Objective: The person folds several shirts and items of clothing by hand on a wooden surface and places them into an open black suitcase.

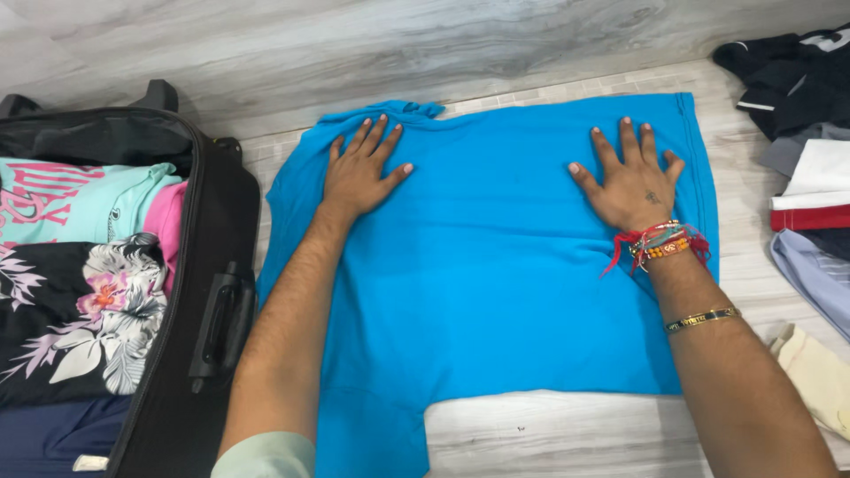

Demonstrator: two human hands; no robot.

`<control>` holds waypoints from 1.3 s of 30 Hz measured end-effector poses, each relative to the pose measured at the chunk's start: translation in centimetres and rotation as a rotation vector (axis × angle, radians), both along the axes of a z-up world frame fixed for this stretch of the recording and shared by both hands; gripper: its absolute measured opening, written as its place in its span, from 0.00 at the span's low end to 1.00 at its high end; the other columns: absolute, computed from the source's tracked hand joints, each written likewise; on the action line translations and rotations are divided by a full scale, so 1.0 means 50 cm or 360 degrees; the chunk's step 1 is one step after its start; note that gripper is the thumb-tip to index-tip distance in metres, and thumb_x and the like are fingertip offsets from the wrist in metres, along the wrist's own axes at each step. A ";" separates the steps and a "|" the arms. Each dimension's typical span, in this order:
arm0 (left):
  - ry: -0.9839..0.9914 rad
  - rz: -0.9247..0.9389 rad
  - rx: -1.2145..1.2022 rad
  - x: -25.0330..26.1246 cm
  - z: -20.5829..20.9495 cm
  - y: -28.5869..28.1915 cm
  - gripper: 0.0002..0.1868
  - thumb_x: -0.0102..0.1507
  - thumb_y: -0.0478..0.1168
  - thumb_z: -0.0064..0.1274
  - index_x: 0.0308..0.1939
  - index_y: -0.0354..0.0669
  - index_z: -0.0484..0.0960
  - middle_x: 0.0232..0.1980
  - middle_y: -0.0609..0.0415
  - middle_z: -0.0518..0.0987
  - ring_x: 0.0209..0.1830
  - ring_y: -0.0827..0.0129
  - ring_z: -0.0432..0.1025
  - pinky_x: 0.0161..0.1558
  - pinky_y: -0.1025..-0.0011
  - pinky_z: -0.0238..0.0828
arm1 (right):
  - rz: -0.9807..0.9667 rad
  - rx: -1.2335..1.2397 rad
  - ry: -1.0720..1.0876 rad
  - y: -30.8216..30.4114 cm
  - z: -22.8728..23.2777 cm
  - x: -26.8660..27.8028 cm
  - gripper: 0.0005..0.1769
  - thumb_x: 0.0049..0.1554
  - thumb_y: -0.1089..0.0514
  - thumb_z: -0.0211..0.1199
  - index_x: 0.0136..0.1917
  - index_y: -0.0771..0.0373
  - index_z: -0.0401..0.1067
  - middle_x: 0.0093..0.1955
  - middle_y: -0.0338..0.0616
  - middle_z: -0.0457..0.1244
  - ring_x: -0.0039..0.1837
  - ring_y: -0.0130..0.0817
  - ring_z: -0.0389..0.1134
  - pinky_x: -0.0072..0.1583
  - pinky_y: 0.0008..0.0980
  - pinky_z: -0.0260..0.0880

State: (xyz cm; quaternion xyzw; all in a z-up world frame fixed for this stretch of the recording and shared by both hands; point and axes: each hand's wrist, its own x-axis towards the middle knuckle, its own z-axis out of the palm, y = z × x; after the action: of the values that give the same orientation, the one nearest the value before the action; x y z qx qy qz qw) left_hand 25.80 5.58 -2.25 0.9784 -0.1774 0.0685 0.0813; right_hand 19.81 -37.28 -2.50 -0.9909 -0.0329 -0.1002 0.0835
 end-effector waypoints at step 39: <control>0.0102 -0.0133 -0.0205 -0.724 0.126 -0.133 0.38 0.64 0.54 0.55 0.73 0.39 0.65 0.76 0.43 0.62 0.73 0.53 0.60 0.70 0.47 0.51 | -0.0299 -0.0104 -0.0061 -0.136 0.057 -0.623 0.21 0.56 0.66 0.65 0.63 0.55 0.75 0.53 0.42 0.66 0.59 0.44 0.67 0.60 0.40 0.68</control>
State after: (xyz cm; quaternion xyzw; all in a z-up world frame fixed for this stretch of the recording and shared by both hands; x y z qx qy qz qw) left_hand -10.37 -1.07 4.05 0.9646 -0.2105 0.0451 0.1524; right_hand -11.36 -44.07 0.34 -0.9897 0.0552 -0.1253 0.0408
